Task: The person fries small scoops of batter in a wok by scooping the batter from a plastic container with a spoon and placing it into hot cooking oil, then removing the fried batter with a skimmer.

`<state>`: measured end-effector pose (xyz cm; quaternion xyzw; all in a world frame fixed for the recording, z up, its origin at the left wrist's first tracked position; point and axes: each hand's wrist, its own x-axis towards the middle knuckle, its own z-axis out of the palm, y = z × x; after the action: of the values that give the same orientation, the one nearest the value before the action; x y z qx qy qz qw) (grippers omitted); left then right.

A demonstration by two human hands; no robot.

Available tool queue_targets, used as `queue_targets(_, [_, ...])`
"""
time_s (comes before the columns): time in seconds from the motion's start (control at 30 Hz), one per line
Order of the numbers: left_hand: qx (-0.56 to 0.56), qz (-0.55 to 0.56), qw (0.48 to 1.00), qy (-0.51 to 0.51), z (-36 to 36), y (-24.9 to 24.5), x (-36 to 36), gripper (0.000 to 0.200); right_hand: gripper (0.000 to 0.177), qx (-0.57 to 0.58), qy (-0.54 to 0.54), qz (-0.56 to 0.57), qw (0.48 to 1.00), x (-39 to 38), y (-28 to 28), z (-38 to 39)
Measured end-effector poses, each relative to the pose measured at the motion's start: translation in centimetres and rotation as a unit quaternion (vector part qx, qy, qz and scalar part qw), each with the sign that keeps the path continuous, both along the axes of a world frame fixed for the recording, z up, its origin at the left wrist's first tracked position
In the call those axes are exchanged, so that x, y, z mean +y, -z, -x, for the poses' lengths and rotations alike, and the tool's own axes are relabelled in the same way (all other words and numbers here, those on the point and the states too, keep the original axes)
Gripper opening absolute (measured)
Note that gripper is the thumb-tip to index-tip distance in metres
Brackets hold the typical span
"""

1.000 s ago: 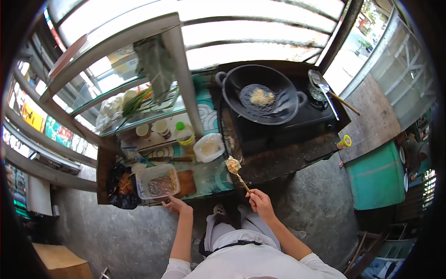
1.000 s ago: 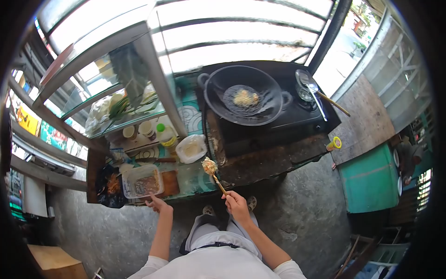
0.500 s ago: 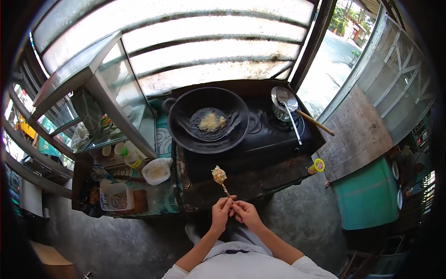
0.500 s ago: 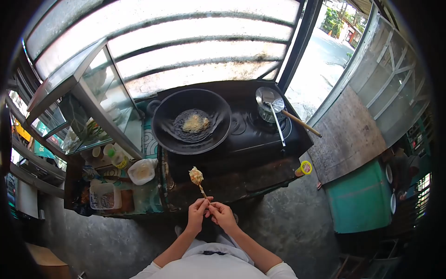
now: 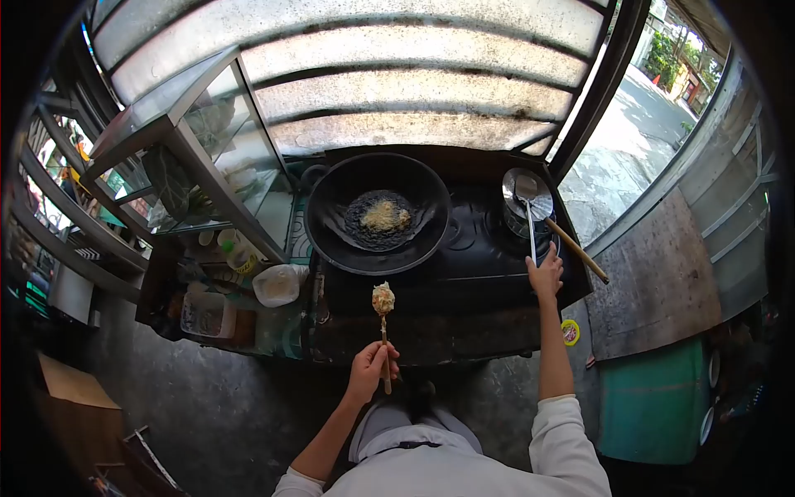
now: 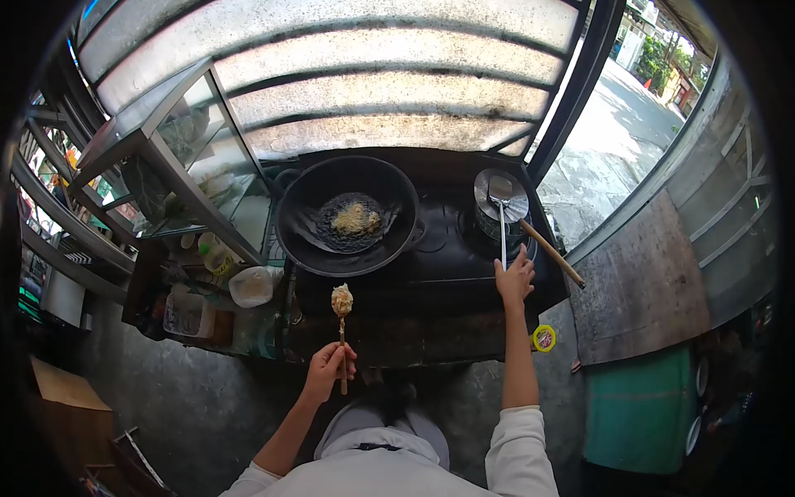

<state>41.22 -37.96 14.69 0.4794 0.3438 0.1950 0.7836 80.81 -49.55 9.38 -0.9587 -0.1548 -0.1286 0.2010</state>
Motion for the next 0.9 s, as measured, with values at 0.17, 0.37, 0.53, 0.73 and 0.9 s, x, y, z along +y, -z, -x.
queue_targets(0.17, [0.014,-0.024,0.998,-0.055,1.1,-1.6,5.0,0.020,0.039,0.437,-0.035,-0.348,0.829,-0.3,3.2,-5.7])
queue_targets(0.37, [0.108,-0.146,0.983,-0.023,1.4,-3.9,15.4,0.023,0.025,0.073,-0.101,-0.186,0.975,-0.2,-0.1,-5.2])
queue_targets(0.53, [0.246,-0.353,0.903,0.027,-2.2,-5.6,23.6,0.025,0.021,0.103,-0.168,-0.221,0.955,4.0,-11.7,2.5])
queue_targets(0.73, [0.356,-0.495,0.785,0.110,-8.6,-1.9,31.8,0.022,0.028,-0.044,-0.339,-0.135,0.930,9.7,-13.3,7.9])
queue_targets(0.9, [0.405,-0.569,0.708,0.104,-12.3,0.1,34.1,0.020,0.027,-0.037,-0.374,-0.071,0.924,12.8,-12.2,10.7])
